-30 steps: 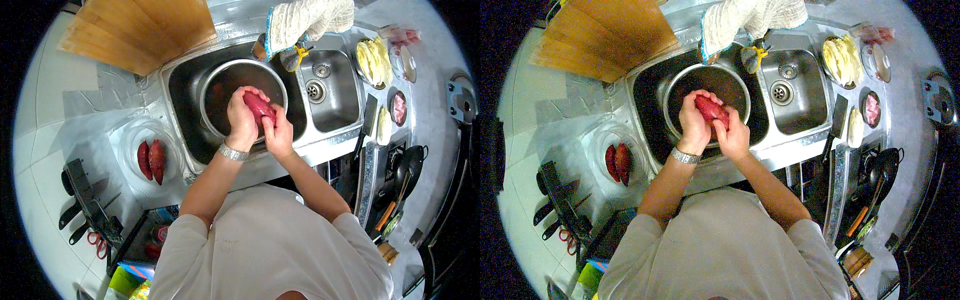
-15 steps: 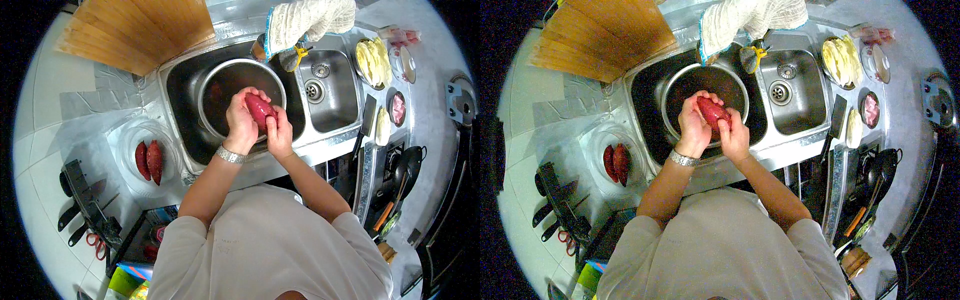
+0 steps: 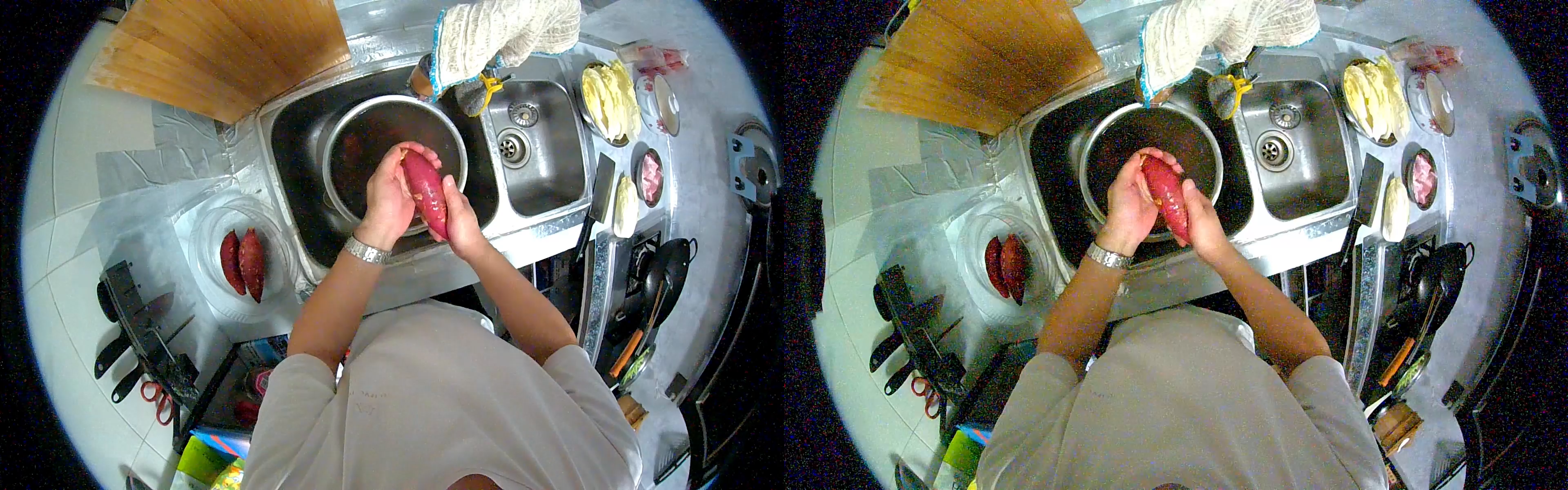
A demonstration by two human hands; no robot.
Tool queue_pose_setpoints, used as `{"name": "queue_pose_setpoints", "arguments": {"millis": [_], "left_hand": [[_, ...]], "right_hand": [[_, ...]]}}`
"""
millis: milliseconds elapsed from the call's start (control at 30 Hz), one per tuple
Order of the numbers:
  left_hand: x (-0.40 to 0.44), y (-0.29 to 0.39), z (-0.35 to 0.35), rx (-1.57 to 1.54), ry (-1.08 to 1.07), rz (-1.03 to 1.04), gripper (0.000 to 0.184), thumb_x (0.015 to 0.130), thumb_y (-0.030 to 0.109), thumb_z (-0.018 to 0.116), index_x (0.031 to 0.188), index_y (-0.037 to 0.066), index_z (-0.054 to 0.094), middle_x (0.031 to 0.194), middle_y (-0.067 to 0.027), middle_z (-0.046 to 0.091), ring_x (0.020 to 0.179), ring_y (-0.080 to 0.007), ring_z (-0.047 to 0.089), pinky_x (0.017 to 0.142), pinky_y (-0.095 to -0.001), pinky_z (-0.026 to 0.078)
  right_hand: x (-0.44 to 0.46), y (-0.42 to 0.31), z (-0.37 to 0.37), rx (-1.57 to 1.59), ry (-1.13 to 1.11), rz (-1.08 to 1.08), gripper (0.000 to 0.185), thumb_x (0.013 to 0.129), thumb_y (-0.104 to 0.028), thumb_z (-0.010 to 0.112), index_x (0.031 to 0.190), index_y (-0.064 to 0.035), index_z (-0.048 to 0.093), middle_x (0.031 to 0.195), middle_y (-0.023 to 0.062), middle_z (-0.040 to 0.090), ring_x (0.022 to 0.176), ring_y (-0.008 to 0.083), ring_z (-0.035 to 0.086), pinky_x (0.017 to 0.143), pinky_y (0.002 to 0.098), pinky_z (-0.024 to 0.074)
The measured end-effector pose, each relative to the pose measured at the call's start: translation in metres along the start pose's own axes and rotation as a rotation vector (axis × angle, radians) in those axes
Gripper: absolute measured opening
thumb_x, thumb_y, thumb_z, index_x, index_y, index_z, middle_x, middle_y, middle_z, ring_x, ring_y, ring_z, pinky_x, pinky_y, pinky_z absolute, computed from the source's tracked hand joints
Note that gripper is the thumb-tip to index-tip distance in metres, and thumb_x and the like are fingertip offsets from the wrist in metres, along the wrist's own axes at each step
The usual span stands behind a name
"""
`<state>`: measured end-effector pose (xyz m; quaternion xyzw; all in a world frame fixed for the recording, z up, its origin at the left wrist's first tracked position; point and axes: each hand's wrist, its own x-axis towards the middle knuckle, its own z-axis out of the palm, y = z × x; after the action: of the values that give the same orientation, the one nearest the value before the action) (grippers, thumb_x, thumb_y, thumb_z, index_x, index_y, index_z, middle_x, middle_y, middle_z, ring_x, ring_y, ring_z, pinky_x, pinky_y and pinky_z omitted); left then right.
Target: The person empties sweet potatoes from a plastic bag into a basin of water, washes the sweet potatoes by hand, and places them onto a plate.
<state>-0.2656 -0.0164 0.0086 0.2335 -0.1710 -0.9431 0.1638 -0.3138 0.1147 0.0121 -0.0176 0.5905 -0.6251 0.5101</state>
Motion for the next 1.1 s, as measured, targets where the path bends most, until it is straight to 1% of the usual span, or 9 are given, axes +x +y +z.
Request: {"name": "queue_pose_setpoints", "arguments": {"millis": [233, 333, 433, 667, 833, 900, 967, 1067, 1100], "left_hand": [[-0.001, 0.006, -0.005, 0.326, -0.013, 0.05, 0.035, 0.103, 0.032, 0.036, 0.104, 0.004, 0.058, 0.107, -0.0147, 0.066, 0.101, -0.028, 0.063, 0.094, -0.0415, 0.048], [-0.004, 0.01, -0.015, 0.817, 0.02, 0.198, 0.036, 0.104, 0.026, 0.035, 0.103, 0.003, 0.062, 0.098, -0.0101, 0.069, 0.089, -0.0239, 0.066, 0.081, -0.0391, 0.051], [-0.014, 0.029, -0.009, 1.867, 0.043, 0.355, 0.037, 0.103, 0.031, 0.041, 0.094, 0.001, 0.06, 0.091, -0.0141, 0.068, 0.08, -0.0258, 0.067, 0.071, -0.0398, 0.051], [-0.004, 0.027, -0.018, 0.616, -0.124, -0.069, 0.03, 0.104, 0.032, 0.041, 0.084, 0.01, 0.046, 0.068, 0.0007, 0.044, 0.058, -0.0098, 0.039, 0.055, -0.026, 0.039], [0.023, -0.002, -0.061, 0.903, 0.046, 0.083, 0.027, 0.104, 0.027, 0.04, 0.083, 0.01, 0.045, 0.067, 0.0012, 0.045, 0.058, -0.0093, 0.042, 0.055, -0.0253, 0.038], [0.034, -0.016, -0.082, 1.282, 0.121, 0.122, 0.029, 0.098, 0.021, 0.051, 0.121, 0.006, 0.041, 0.092, -0.0101, 0.056, 0.082, -0.0195, 0.055, 0.075, -0.0319, 0.046], [0.036, -0.013, -0.078, 1.706, 0.153, 0.023, 0.081, 0.088, 0.013, 0.063, 0.152, 0.005, 0.015, 0.134, -0.0254, 0.048, 0.123, -0.0349, 0.05, 0.102, -0.0421, 0.043], [0.035, -0.027, -0.091, 2.175, 0.058, 0.385, 0.079, 0.084, 0.013, 0.064, 0.15, 0.004, 0.022, 0.146, -0.0261, 0.036, 0.136, -0.0392, 0.035, 0.108, -0.0453, 0.036], [0.03, -0.025, -0.089, 2.205, -0.018, 0.258, 0.079, 0.081, 0.018, 0.066, 0.148, 0.003, 0.028, 0.154, -0.0232, 0.024, 0.144, -0.0392, 0.019, 0.113, -0.0507, 0.026]], "right_hand": [[-0.006, -0.015, -0.01, 0.281, -0.141, 0.297, 0.059, 0.099, -0.061, 0.027, 0.104, -0.0092, 0.055, 0.064, 0.0072, 0.056, 0.037, 0.0118, 0.038, 0.034, 0.0245, 0.0267], [-0.007, -0.014, -0.016, 0.232, -0.145, 0.315, 0.059, 0.097, -0.064, 0.031, 0.097, -0.0099, 0.057, 0.062, 0.0049, 0.057, 0.037, 0.0109, 0.041, 0.033, 0.0239, 0.0269], [-0.009, -0.012, -0.022, 0.214, -0.147, 0.335, 0.06, 0.097, -0.064, 0.031, 0.099, -0.0097, 0.057, 0.061, 0.0052, 0.056, 0.035, 0.0108, 0.039, 0.032, 0.0235, 0.0259], [-0.007, -0.017, -0.031, 0.38, -0.309, 0.395, 0.067, 0.097, -0.065, 0.03, 0.112, -0.0047, 0.056, 0.061, 0.0079, 0.054, 0.033, 0.0109, 0.036, 0.031, 0.0224, 0.0256], [-0.003, -0.017, -0.03, 0.418, -0.283, 0.345, 0.065, 0.097, -0.064, 0.03, 0.108, -0.0054, 0.057, 0.062, 0.0075, 0.055, 0.035, 0.0113, 0.038, 0.032, 0.0225, 0.0261], [0.0, -0.009, -0.035, 0.327, -0.153, 0.32, 0.062, 0.096, -0.066, 0.032, 0.104, -0.0091, 0.057, 0.063, 0.0051, 0.056, 0.038, 0.0117, 0.041, 0.034, 0.0245, 0.0294], [0.004, -0.006, -0.034, 0.232, -0.049, 0.308, 0.06, 0.097, -0.064, 0.033, 0.102, -0.0085, 0.056, 0.064, 0.0056, 0.056, 0.04, 0.0119, 0.043, 0.035, 0.0241, 0.0299], [0.029, 0.009, -0.043, 0.088, 0.077, 0.282, 0.055, 0.097, -0.06, 0.041, 0.103, -0.0077, 0.054, 0.069, 0.0059, 0.057, 0.046, 0.0124, 0.049, 0.039, 0.0238, 0.0364], [0.036, 0.01, -0.036, -0.049, 0.165, 0.248, 0.053, 0.096, -0.058, 0.046, 0.107, -0.0064, 0.053, 0.072, 0.0063, 0.058, 0.048, 0.0128, 0.052, 0.04, 0.0242, 0.0398]]}}
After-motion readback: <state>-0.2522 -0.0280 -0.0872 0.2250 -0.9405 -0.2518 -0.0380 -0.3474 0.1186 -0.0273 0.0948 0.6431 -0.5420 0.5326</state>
